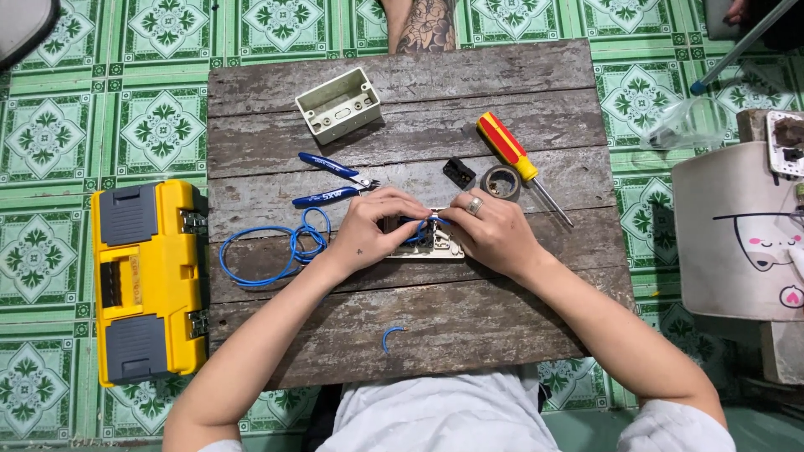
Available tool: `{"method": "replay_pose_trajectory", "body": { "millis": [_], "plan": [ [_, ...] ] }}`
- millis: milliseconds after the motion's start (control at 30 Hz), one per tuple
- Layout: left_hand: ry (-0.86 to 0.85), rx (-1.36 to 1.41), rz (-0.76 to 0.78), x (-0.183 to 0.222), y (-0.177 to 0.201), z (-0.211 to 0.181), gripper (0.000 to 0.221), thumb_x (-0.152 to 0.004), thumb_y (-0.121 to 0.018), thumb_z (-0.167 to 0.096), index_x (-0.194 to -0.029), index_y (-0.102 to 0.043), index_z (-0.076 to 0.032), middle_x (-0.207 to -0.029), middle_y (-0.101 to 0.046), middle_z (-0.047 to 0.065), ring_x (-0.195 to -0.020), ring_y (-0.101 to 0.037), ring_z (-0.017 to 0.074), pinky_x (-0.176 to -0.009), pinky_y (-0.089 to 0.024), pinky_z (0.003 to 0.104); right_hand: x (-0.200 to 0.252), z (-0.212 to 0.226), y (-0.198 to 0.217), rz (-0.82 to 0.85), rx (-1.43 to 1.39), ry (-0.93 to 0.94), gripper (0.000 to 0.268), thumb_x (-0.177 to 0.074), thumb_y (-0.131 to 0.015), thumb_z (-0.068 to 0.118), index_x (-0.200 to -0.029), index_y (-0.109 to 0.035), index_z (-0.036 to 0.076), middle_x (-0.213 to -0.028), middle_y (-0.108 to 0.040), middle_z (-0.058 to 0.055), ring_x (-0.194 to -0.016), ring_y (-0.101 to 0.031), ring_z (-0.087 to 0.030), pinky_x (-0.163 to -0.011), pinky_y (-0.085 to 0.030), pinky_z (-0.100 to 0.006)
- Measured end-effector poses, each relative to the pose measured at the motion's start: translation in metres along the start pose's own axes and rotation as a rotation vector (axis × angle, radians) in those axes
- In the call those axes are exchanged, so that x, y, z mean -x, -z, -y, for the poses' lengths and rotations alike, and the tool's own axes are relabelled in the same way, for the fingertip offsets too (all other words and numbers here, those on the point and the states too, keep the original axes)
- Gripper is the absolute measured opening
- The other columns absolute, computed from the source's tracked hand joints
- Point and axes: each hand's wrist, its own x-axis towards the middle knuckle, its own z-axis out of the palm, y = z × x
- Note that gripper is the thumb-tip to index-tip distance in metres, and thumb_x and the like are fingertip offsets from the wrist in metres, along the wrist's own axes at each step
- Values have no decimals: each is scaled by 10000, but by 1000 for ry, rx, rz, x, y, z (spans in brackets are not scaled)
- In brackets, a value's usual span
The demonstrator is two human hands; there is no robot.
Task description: The person connects blue and green wires to terminals inside a small electrical box, then uses a screwdriver to tighten the terminal screws. The person also handles a black plastic cover and a roll of electrical tape.
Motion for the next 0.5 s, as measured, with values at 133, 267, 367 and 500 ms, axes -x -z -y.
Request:
{"method": "replay_pose_trajectory", "body": {
  "millis": [133, 267, 367, 500],
  "plan": [
    [-8, -11, -2, 1, -1, 3, 117, -882, -765, -18, -969, -793, -90, -968, -807, 76, -1024, -743, 283, -966, -547, 457, 1, 2, 0, 7, 32, 6, 50, -889, -722, 45, -911, -696, 82, -842, -632, -36, -733, -628, -214, -568, -546, -292],
    [-9, -13, -1, 1, -1, 3, 127, -875, -766, -12, -966, -794, -95, -967, -808, 69, -1017, -745, 278, -964, -545, 445, -2, 0, 1, -10, 66, 41, 67, -876, -726, 31, -897, -699, 90, -819, -621, -20, -711, -605, -202, -560, -522, -278],
    [-14, -6, -4, 1, -1, 2, 148, -872, -756, 7, -973, -795, -95, -971, -808, 74, -1024, -743, 289, -963, -546, 457, -3, 1, 1, -21, 122, 76, 63, -888, -718, 40, -878, -690, 95, -798, -608, -15, -697, -594, -205, -552, -505, -280],
    [-15, -10, -12, 0, -2, 2, 142, -873, -761, 1, -966, -799, -98, -965, -808, 75, -1017, -745, 288, -959, -546, 454, -6, 3, 2, -30, 183, 99, 100, -925, -670, 41, -854, -685, 109, -780, -593, -6, -686, -578, -203, -537, -466, -279]
  ]
}}
